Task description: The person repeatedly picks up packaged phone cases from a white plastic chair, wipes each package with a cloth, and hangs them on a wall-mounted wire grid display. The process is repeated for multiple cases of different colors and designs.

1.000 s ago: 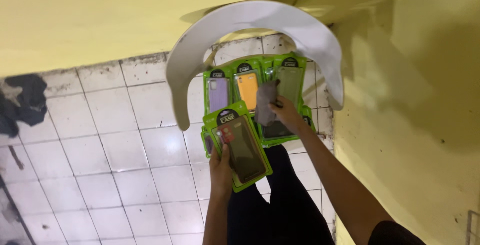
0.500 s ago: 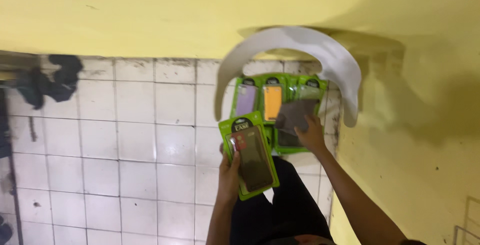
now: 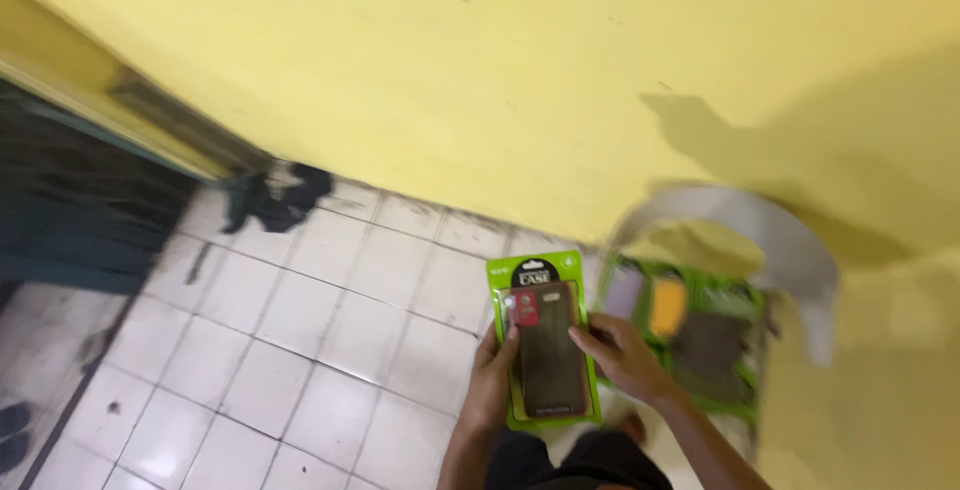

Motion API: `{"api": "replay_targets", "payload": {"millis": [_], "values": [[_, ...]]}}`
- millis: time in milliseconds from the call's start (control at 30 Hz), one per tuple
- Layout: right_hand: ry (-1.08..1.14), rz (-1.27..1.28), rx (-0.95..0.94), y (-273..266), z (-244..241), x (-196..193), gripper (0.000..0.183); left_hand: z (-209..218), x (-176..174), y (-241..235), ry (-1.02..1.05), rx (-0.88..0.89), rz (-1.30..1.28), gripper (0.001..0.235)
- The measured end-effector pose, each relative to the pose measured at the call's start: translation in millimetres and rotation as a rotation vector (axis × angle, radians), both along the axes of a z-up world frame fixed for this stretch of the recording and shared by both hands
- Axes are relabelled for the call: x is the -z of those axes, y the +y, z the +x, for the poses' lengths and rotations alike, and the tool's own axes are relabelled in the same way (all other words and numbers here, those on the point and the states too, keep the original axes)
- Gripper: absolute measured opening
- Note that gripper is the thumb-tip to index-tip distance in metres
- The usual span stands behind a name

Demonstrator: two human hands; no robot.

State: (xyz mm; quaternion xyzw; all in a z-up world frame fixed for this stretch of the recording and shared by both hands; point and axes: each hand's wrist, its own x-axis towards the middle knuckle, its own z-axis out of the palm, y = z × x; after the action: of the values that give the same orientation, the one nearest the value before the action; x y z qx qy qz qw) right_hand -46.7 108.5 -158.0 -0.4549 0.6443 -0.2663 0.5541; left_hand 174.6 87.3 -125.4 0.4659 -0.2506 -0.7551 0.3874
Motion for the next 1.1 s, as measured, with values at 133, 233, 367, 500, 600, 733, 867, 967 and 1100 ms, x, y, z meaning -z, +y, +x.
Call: {"api": "replay_targets", "payload": {"millis": [133,233,367,500,600,733,867,967,1100], "values": [[-0.254,-0.238,-0.096,-48.9,97.9,-36.0,0.028,90.1,-45.4,-17.1,-0.058,-0.148,-0.067,0.045],[-0.243,-0.302,-0.214,-77.6,147.4,-42.9,0.03,148.6,-60.2,-30.9,-0.093,-0.211,-0.203,0.038],[-0.256,-0.34,-0.274,-122.1,193.2,-41.5,0.029,205.2,-56.7,-62.0,-0.147,-0.3,-0.351,0.021],[-0.253,-0.363,-0.281,-177.9,229.9,-49.1,0.03,244.1,-45.4,-114.5,-0.083,-0.364,-0.384,0.01],[-0.211,-0.393,-0.247,-230.5,257.3,-63.8,0.029,270.0,-49.3,-176.5,-0.083,-0.387,-0.466,0.01],[-0.297,-0.484,-0.18,-298.6,288.3,-100.2,0.025,304.8,-95.1,-234.5,-0.296,-0.306,-0.608,0.011],[-0.144,-0.708,-0.032,-343.1,297.9,-164.4,0.023,329.0,-175.8,-298.4,-0.269,-0.114,-0.628,0.031],[-0.196,-0.895,0.048,-380.2,313.3,-229.1,0.024,331.2,-234.5,-341.4,-0.273,-0.09,-0.832,0.053],[-0.184,-1.183,0.277,-405.4,337.3,-332.8,0.051,330.8,-324.5,-401.2,-0.175,0.021,-0.996,0.085]]}}
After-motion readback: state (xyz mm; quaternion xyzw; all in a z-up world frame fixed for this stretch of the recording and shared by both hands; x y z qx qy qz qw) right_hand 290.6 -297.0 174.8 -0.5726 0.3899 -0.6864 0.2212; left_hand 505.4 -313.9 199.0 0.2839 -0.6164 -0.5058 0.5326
